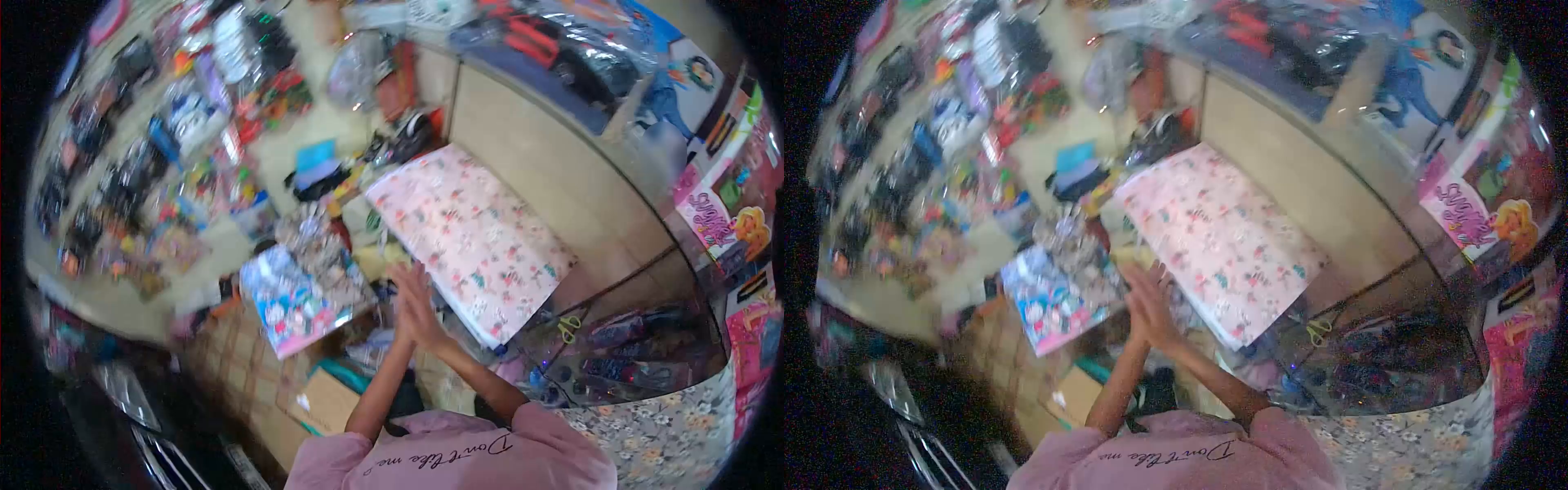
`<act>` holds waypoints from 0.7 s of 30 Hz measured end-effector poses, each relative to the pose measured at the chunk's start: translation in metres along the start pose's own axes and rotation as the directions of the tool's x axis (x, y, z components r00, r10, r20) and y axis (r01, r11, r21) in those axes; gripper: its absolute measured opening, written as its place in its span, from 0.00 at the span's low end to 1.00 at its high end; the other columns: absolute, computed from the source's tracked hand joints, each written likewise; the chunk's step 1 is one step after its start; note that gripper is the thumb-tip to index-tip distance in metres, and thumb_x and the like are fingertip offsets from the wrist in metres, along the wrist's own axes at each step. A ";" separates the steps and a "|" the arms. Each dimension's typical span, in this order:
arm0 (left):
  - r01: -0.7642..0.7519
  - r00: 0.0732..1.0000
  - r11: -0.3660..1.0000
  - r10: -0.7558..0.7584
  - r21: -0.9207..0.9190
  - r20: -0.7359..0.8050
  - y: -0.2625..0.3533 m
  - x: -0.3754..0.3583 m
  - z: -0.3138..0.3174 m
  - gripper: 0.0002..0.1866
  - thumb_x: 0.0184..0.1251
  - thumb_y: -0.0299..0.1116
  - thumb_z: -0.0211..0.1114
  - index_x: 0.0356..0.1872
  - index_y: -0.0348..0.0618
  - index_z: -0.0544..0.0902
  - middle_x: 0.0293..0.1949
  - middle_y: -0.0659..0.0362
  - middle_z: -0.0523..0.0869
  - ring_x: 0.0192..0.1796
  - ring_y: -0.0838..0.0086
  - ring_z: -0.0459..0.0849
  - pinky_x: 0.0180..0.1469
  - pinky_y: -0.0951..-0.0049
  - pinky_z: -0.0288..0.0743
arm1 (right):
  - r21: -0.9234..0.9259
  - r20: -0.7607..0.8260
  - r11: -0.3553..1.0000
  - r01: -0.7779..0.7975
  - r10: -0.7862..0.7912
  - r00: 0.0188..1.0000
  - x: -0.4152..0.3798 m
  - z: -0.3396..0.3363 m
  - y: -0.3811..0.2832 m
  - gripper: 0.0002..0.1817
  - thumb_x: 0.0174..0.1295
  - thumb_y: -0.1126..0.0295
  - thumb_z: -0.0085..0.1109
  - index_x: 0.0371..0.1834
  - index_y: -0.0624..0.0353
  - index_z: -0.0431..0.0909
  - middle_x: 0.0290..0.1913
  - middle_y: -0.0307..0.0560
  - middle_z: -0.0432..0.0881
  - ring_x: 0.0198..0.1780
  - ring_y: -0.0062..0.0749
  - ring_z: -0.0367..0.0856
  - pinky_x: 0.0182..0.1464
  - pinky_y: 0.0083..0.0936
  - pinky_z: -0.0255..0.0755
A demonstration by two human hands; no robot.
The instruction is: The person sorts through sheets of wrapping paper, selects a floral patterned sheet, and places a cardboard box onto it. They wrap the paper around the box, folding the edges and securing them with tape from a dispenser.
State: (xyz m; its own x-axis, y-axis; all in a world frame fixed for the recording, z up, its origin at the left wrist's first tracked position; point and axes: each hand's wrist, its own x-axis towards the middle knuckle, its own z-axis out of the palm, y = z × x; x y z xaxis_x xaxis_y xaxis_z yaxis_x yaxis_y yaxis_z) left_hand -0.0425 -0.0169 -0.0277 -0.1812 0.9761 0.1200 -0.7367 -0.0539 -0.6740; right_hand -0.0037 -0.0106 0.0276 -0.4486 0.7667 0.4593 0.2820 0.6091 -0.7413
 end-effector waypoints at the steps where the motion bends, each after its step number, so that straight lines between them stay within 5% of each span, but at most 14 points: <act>1: -0.048 0.998 0.946 0.035 -0.321 -0.046 0.008 -0.021 -0.004 0.12 0.74 0.38 0.52 0.50 0.50 0.81 0.51 0.61 0.80 0.52 0.70 0.76 0.52 0.66 0.70 | 0.000 0.102 0.999 0.049 -0.049 0.994 -0.020 0.010 -0.002 0.27 0.75 0.60 0.37 0.72 0.63 0.58 0.75 0.56 0.56 0.77 0.45 0.51 0.76 0.39 0.41; 2: -0.128 0.991 0.895 0.101 -0.427 -0.085 0.019 -0.041 -0.008 0.12 0.74 0.38 0.53 0.48 0.52 0.83 0.49 0.63 0.82 0.49 0.72 0.79 0.49 0.68 0.73 | 0.009 0.203 0.995 0.098 -0.098 0.974 -0.040 0.020 -0.003 0.28 0.75 0.59 0.36 0.73 0.63 0.57 0.75 0.56 0.55 0.77 0.45 0.50 0.76 0.40 0.40; 3: -0.146 0.975 0.988 0.136 -0.044 -0.173 0.042 -0.065 -0.001 0.20 0.73 0.47 0.49 0.56 0.47 0.74 0.57 0.56 0.74 0.57 0.65 0.72 0.57 0.62 0.65 | 0.166 0.326 0.981 0.105 -0.155 0.933 -0.057 0.029 0.005 0.28 0.75 0.59 0.36 0.73 0.62 0.56 0.75 0.56 0.55 0.77 0.46 0.50 0.76 0.42 0.39; 4: -0.075 0.951 0.937 0.171 0.341 -0.259 0.064 -0.088 0.006 0.31 0.72 0.55 0.46 0.64 0.42 0.66 0.65 0.49 0.66 0.65 0.57 0.65 0.65 0.56 0.57 | 0.322 0.426 0.943 0.084 -0.223 0.877 -0.074 0.041 0.012 0.28 0.75 0.58 0.35 0.74 0.62 0.56 0.76 0.56 0.54 0.77 0.46 0.49 0.76 0.44 0.38; 5: 0.039 0.905 0.741 0.258 0.670 -0.339 0.101 -0.114 0.017 0.42 0.70 0.64 0.42 0.72 0.37 0.57 0.72 0.41 0.58 0.73 0.49 0.58 0.73 0.50 0.49 | 0.267 0.518 0.960 0.087 -0.219 0.827 -0.097 0.054 0.018 0.28 0.75 0.57 0.36 0.73 0.58 0.58 0.75 0.55 0.55 0.77 0.48 0.50 0.75 0.48 0.40; 6: 0.044 0.896 0.777 0.247 0.628 -0.369 0.149 -0.151 0.002 0.40 0.70 0.62 0.44 0.71 0.38 0.59 0.71 0.40 0.61 0.70 0.46 0.62 0.70 0.47 0.55 | 0.213 0.599 0.972 0.099 -0.210 0.772 -0.127 0.064 0.025 0.27 0.74 0.56 0.37 0.73 0.55 0.60 0.75 0.54 0.55 0.76 0.49 0.51 0.73 0.52 0.42; 7: 0.082 0.980 0.878 0.016 0.472 -0.199 0.187 -0.192 -0.010 0.37 0.72 0.60 0.43 0.69 0.39 0.63 0.67 0.42 0.68 0.67 0.46 0.67 0.68 0.47 0.58 | 0.157 0.675 0.980 0.123 -0.198 0.711 -0.157 0.076 0.036 0.27 0.73 0.55 0.38 0.72 0.52 0.62 0.75 0.53 0.56 0.75 0.51 0.52 0.72 0.56 0.43; 8: -0.038 0.847 0.723 0.390 0.690 -0.362 0.186 -0.222 0.000 0.35 0.71 0.60 0.46 0.65 0.38 0.67 0.63 0.45 0.73 0.64 0.51 0.71 0.65 0.52 0.62 | 0.108 0.737 0.984 0.141 -0.175 0.653 -0.189 0.094 0.053 0.27 0.73 0.57 0.39 0.73 0.54 0.60 0.73 0.58 0.58 0.73 0.52 0.56 0.71 0.58 0.47; 9: -0.043 0.569 0.510 0.719 0.859 -0.399 0.184 -0.250 0.008 0.34 0.70 0.59 0.48 0.61 0.37 0.72 0.58 0.49 0.77 0.61 0.56 0.74 0.63 0.57 0.65 | 0.046 0.791 0.994 0.098 -0.097 0.605 -0.219 0.109 0.068 0.27 0.74 0.56 0.39 0.73 0.55 0.59 0.73 0.59 0.58 0.74 0.51 0.56 0.72 0.55 0.46; 12: -0.215 0.288 0.196 0.949 0.957 -0.130 0.231 -0.332 -0.016 0.31 0.71 0.56 0.50 0.60 0.37 0.74 0.59 0.47 0.77 0.60 0.59 0.74 0.61 0.62 0.66 | -0.071 0.866 0.994 -0.080 0.101 0.490 -0.277 0.153 0.107 0.30 0.74 0.54 0.41 0.73 0.59 0.57 0.72 0.61 0.60 0.73 0.48 0.58 0.72 0.47 0.48; 15: 0.111 0.233 -0.207 0.956 0.972 0.177 0.327 -0.416 -0.085 0.32 0.71 0.52 0.53 0.63 0.34 0.71 0.60 0.45 0.76 0.60 0.61 0.74 0.61 0.64 0.66 | -0.020 0.852 0.922 -0.388 0.219 0.476 -0.310 0.211 0.157 0.35 0.71 0.49 0.48 0.72 0.63 0.58 0.68 0.58 0.66 0.70 0.44 0.65 0.68 0.37 0.59; 17: 0.511 0.150 -0.371 0.927 0.775 0.345 0.364 -0.454 -0.123 0.33 0.70 0.49 0.57 0.64 0.29 0.69 0.60 0.43 0.76 0.62 0.60 0.73 0.63 0.64 0.65 | 0.024 0.843 0.875 -0.483 0.241 0.480 -0.340 0.260 0.218 0.39 0.68 0.45 0.52 0.71 0.65 0.58 0.66 0.55 0.70 0.67 0.40 0.68 0.65 0.32 0.64; 20: 0.668 0.160 -0.289 0.956 0.686 0.247 0.349 -0.469 -0.088 0.35 0.68 0.48 0.60 0.64 0.26 0.67 0.59 0.41 0.75 0.63 0.59 0.72 0.65 0.64 0.64 | -0.223 0.725 0.711 -0.666 0.578 0.374 -0.317 0.293 0.199 0.42 0.65 0.43 0.54 0.71 0.67 0.58 0.65 0.55 0.71 0.65 0.39 0.70 0.65 0.30 0.63; 21: 0.650 0.171 -0.261 0.965 0.713 0.198 0.344 -0.467 -0.079 0.36 0.68 0.48 0.61 0.64 0.25 0.66 0.60 0.40 0.75 0.63 0.59 0.72 0.65 0.64 0.64 | -0.221 0.715 0.714 -0.665 0.582 0.387 -0.317 0.303 0.192 0.40 0.65 0.44 0.54 0.69 0.66 0.61 0.63 0.54 0.72 0.64 0.38 0.71 0.64 0.30 0.64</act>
State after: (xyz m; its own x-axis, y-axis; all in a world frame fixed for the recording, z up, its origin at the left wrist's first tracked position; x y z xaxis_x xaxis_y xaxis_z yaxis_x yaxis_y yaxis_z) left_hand -0.1595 -0.4750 -0.3730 -0.8709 0.0729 -0.4859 -0.3901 0.4986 0.7741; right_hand -0.0645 -0.1977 -0.4088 -0.6164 0.5059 -0.6034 0.6865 -0.0301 -0.7265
